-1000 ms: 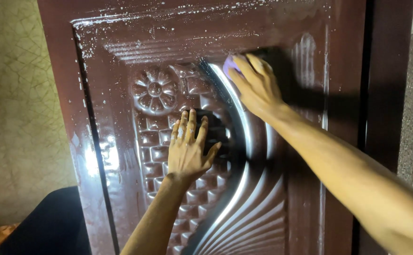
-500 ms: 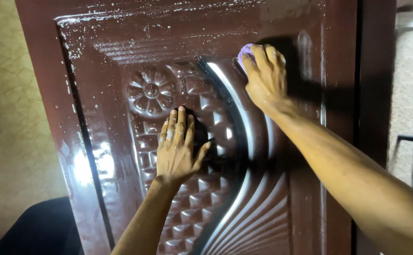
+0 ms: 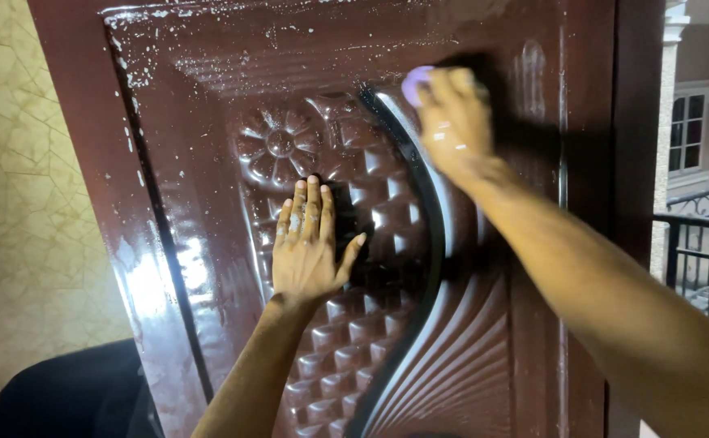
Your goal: Cleaning a decorative wooden door with soap, water, a cloth, and a toothbrush.
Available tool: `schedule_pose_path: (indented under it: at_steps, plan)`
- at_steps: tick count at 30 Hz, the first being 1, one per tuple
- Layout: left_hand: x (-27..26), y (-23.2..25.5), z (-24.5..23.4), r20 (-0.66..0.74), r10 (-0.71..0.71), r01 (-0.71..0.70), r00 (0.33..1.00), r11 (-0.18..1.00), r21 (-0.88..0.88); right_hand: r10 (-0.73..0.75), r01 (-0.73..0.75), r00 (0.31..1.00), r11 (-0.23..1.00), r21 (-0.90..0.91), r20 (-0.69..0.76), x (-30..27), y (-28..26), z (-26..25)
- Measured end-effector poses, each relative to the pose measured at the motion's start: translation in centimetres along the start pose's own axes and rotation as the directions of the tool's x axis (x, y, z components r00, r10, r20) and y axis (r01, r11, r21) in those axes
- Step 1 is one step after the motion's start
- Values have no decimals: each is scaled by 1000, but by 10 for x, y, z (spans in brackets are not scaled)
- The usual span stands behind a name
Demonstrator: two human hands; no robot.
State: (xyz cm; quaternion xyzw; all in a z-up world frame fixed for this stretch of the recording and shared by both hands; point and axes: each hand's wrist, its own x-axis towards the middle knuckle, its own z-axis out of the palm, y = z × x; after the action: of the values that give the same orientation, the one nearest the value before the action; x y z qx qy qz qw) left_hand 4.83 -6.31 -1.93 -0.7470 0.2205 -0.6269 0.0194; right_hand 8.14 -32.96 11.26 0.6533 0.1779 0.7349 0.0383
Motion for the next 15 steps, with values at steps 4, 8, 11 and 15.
schedule_pose_path:
  at_steps: [4, 8, 11, 15]
  plan:
    - [0, -1, -1, 30, -3, 1, 1000, 999, 48, 188, -171, 977, 974, -150, 104, -23, 58, 10]
    - [-2, 0, 5, -43, 1, 0, 999, 1000, 14, 183, -186, 982, 977, -108, -34, -23, 37, 10]
    - [-1, 4, 3, -17, -25, 25, 1000, 999, 38, 393, -391, 920, 919, 48, -18, -10, 11, 13]
    - [2, 9, 1, -50, -35, 37, 998, 998, 52, 332, -310, 940, 927, 211, -78, 9, -20, 18]
